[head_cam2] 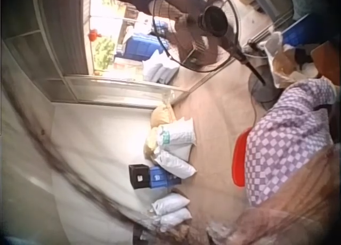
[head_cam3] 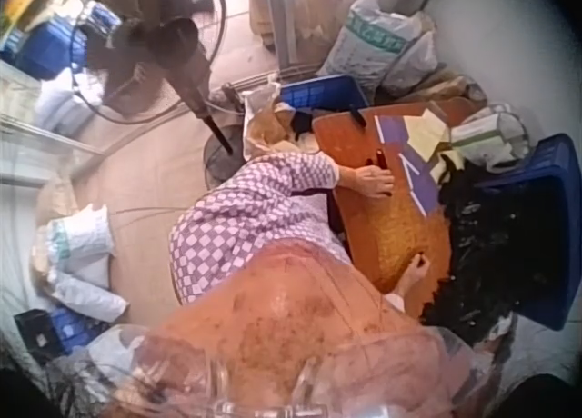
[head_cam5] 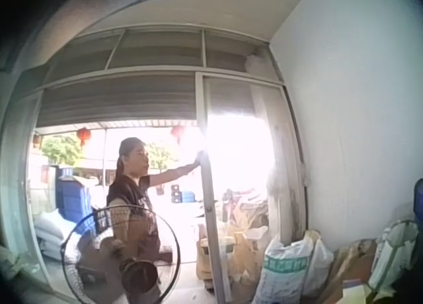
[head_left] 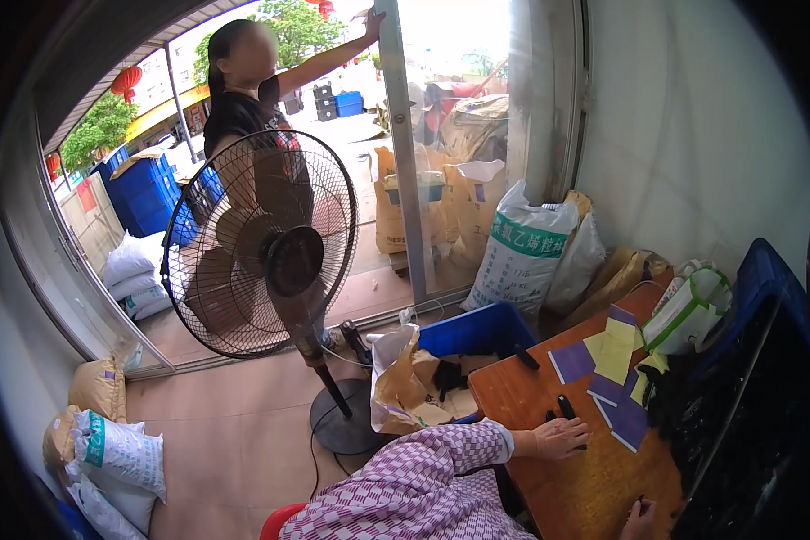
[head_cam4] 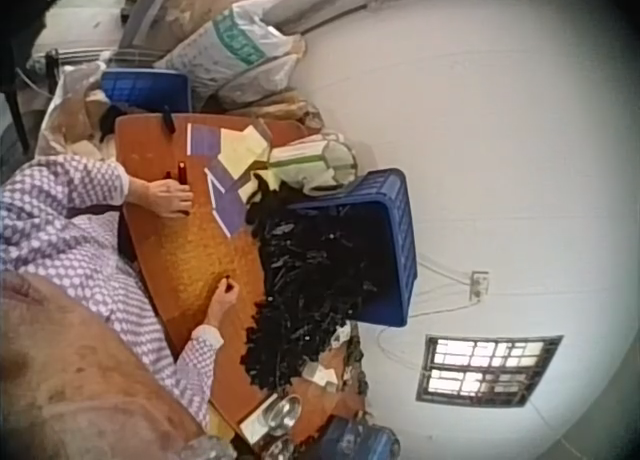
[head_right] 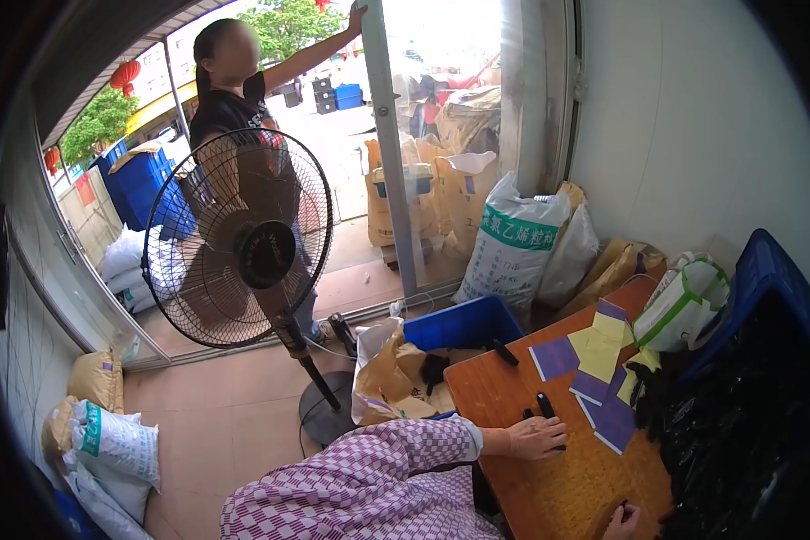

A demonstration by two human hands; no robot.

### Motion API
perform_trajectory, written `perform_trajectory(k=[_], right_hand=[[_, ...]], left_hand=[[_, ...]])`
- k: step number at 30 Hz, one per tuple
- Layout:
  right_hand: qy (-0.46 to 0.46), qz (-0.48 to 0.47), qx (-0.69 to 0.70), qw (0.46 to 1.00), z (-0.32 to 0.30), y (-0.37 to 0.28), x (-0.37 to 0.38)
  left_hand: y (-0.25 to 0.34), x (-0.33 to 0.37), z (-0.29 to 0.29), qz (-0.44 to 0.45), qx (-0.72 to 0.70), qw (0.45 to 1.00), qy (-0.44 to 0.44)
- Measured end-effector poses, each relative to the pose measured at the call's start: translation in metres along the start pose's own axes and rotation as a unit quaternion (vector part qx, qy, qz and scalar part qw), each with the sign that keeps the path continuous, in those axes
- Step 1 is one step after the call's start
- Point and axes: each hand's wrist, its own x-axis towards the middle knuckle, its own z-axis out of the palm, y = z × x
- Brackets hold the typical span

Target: Manually assembling small black plastic components at a factory workbench.

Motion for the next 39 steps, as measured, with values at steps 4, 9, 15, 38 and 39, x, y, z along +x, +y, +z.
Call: perform_trajectory(k=[4, 9, 15, 38, 39], right_hand=[[-0.005, 0.003, 0.001, 1.0, 0.0, -0.008, -0.001], [-0.037, -0.005, -0.036, 0.999, -0.001, -0.025, -0.004], [-0.114, -0.128, -0.176, 0.969, -0.014, -0.069, 0.003], [-0.041, -0.054, -0.15, 0.986, 0.003, -0.041, -0.01], [-0.042, -0.054, -0.15, 0.986, 0.004, -0.043, -0.01]], left_hand=[[0.0, 0.0, 0.0, 0.002, -0.003, 1.0, 0.002], [-0.002, 0.0, 0.001, 0.01, -0.005, 1.0, 0.016], [-0.001, 0.001, 0.002, 0.003, -0.006, 1.0, 0.01], [-0.005, 0.001, 0.008, 0.031, -0.011, 0.999, 0.025], [-0.005, -0.001, 0.009, 0.03, -0.013, 0.999, 0.028]])
